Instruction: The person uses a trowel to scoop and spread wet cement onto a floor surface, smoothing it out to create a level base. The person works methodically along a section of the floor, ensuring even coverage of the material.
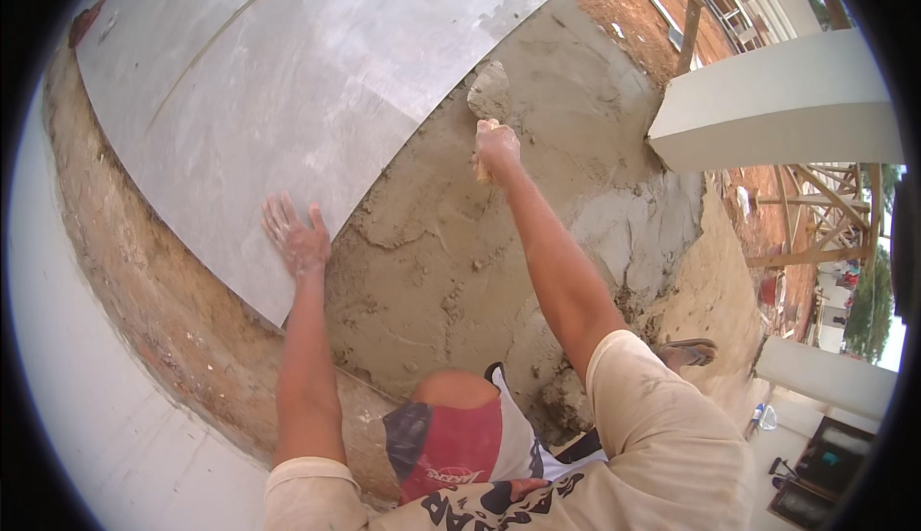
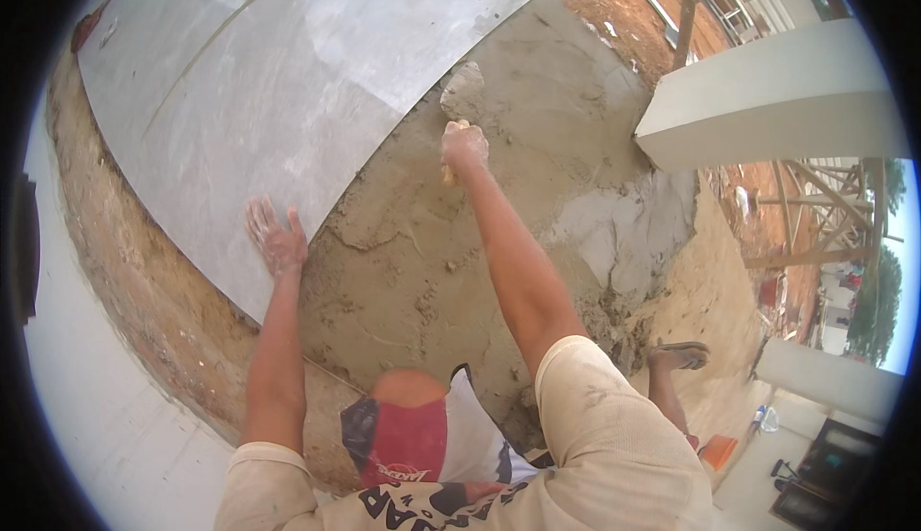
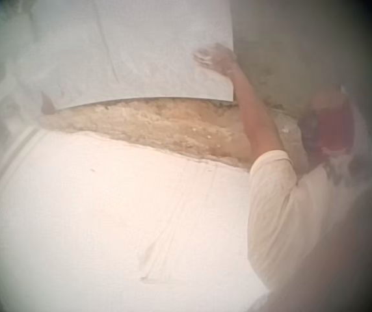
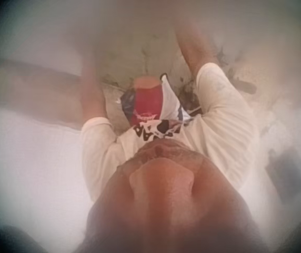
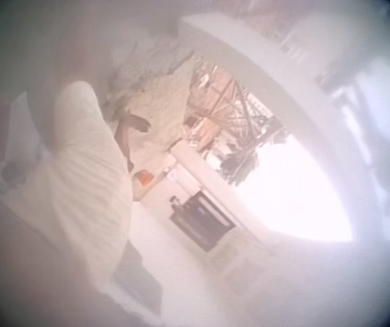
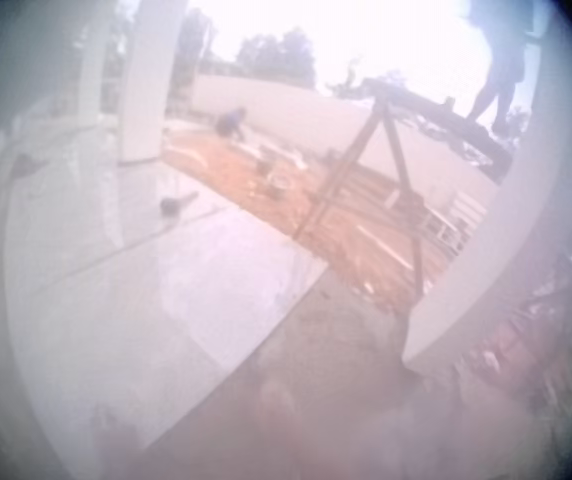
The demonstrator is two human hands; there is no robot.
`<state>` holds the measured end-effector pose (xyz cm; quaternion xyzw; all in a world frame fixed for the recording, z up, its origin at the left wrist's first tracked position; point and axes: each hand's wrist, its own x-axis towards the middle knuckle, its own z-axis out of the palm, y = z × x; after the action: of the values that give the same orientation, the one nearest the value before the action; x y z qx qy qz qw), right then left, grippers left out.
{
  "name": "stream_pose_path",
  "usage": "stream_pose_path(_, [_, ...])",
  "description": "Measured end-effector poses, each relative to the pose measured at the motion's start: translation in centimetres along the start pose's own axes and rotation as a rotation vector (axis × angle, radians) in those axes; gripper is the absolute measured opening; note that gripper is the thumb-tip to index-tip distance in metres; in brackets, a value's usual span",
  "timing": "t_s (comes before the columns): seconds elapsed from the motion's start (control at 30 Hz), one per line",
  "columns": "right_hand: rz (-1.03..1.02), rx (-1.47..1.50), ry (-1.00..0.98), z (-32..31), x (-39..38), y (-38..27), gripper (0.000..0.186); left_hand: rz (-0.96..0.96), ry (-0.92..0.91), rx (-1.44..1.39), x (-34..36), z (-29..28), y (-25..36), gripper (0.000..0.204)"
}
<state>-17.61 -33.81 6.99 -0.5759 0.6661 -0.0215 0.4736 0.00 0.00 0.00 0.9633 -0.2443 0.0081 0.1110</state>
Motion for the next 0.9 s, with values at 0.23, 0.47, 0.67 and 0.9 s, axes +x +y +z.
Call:
stream_pose_path(0.23, [-0.155,0.052,-0.135,0.1,5.3,-2.0,0.036,0.016,0.052,-0.013,1.2,-1.3,-1.2,0.067])
stream_pose_path(0.47, [-0.301,-0.096,-0.184,-0.3,6.5,1.8,0.036,0.026,0.023,-0.010,-0.2,-0.5,0.5,0.068])
stream_pose_path(0.67, [-0.043,0.103,-0.160,1.4,-3.0,0.4,0.036,0.029,0.038,0.010,-0.2,-0.2,0.4,0.068])
stream_pose_path(0.9, [-0.036,-0.032,-0.189,3.1,-7.9,2.6,0.042,0.027,0.045,0.007,-0.1,0.1,0.8,0.068])
